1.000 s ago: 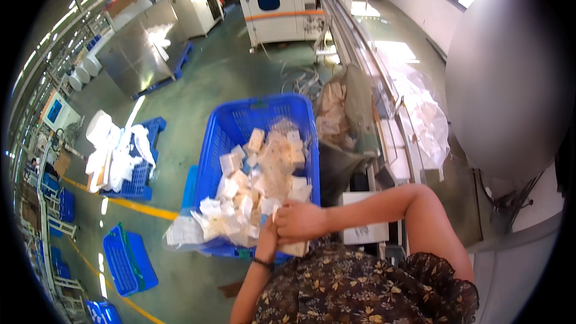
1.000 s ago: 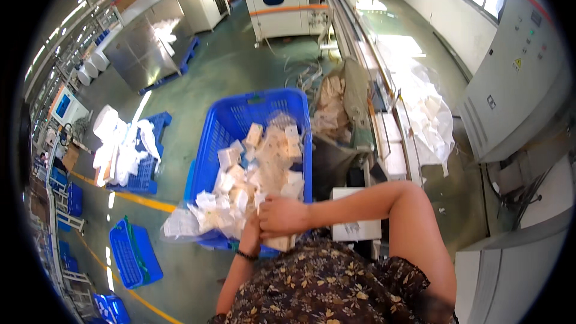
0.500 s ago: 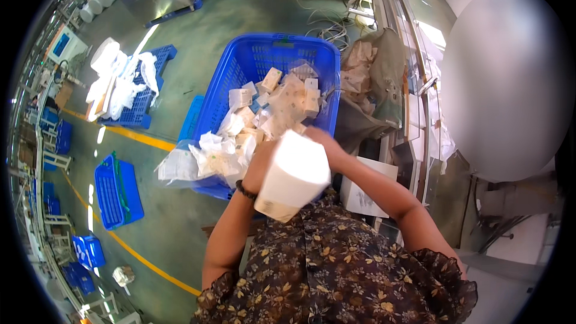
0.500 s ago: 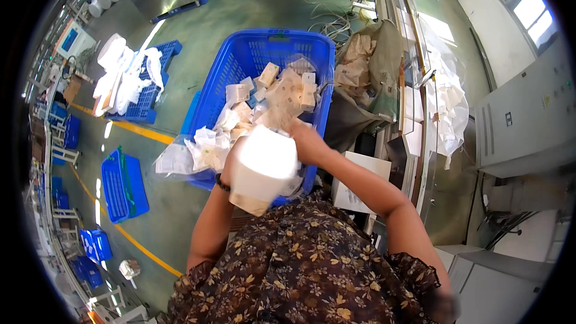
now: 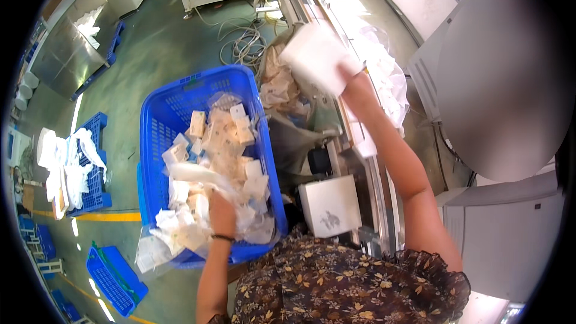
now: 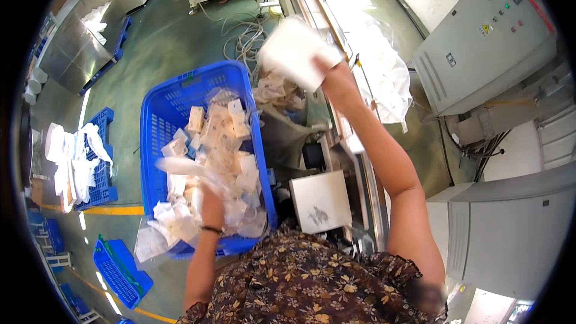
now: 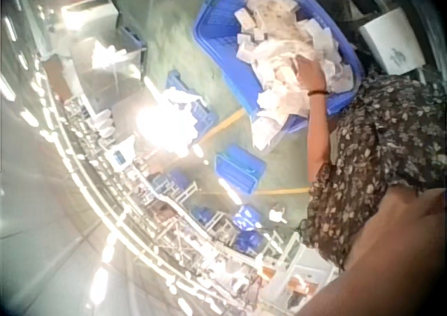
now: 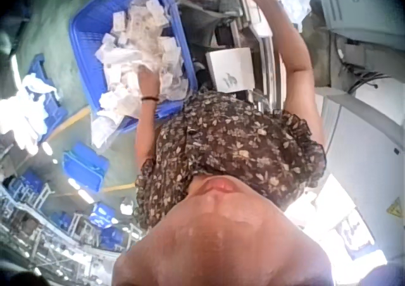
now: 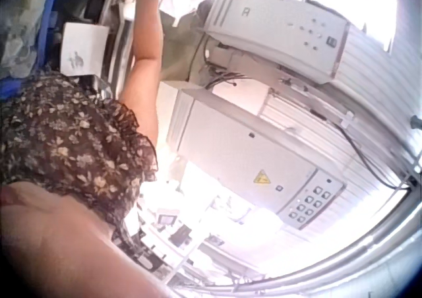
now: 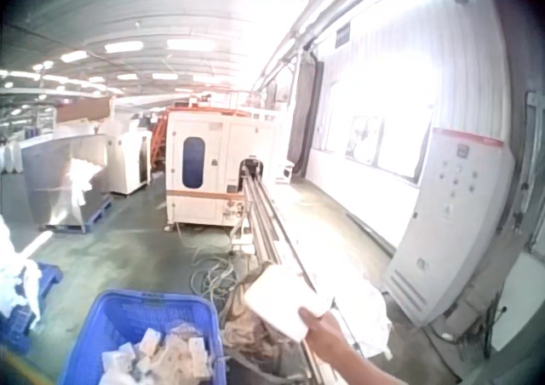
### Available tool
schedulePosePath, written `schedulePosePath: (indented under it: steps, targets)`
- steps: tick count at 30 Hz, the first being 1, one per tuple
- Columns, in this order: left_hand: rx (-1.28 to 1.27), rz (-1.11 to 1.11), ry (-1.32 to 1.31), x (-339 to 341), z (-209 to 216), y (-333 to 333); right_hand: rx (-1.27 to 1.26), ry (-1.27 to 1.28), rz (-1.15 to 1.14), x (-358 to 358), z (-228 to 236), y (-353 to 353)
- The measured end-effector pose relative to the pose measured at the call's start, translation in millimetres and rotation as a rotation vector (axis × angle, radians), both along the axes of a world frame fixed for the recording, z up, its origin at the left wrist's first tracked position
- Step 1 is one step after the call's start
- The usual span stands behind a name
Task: The person operates a control panel and then sorts through packaged items in a blue bin, picking them up and placing them onto a conveyor belt system by hand.
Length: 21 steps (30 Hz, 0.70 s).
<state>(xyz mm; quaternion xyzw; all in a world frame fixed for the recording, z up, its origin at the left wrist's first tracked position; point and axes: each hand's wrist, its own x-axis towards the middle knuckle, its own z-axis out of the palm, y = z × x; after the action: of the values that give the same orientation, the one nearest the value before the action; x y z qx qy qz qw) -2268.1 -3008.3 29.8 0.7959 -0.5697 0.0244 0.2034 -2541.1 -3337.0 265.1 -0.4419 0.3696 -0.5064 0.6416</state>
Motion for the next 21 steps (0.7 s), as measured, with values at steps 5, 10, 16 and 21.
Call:
schedulePosePath:
  steps: [5, 10, 16, 21]
  targets:
    - [1.074, -0.581, 0.044, -36, 24, 4, 0.266, -0.326, -0.292, -73, -92, -191]
    - [0.792, -0.257, 0.429, -9, 74, -4, 0.534, 0.010, -0.079, -52, -213, -265]
    - [0.725, 0.018, 0.887, 93, 96, -67, 0.545, 0.446, 0.074, -96, -258, -318]
    - [0.240, 0.414, -0.045, 230, -35, -140, 0.232, 0.556, 0.431, -91, -225, -346]
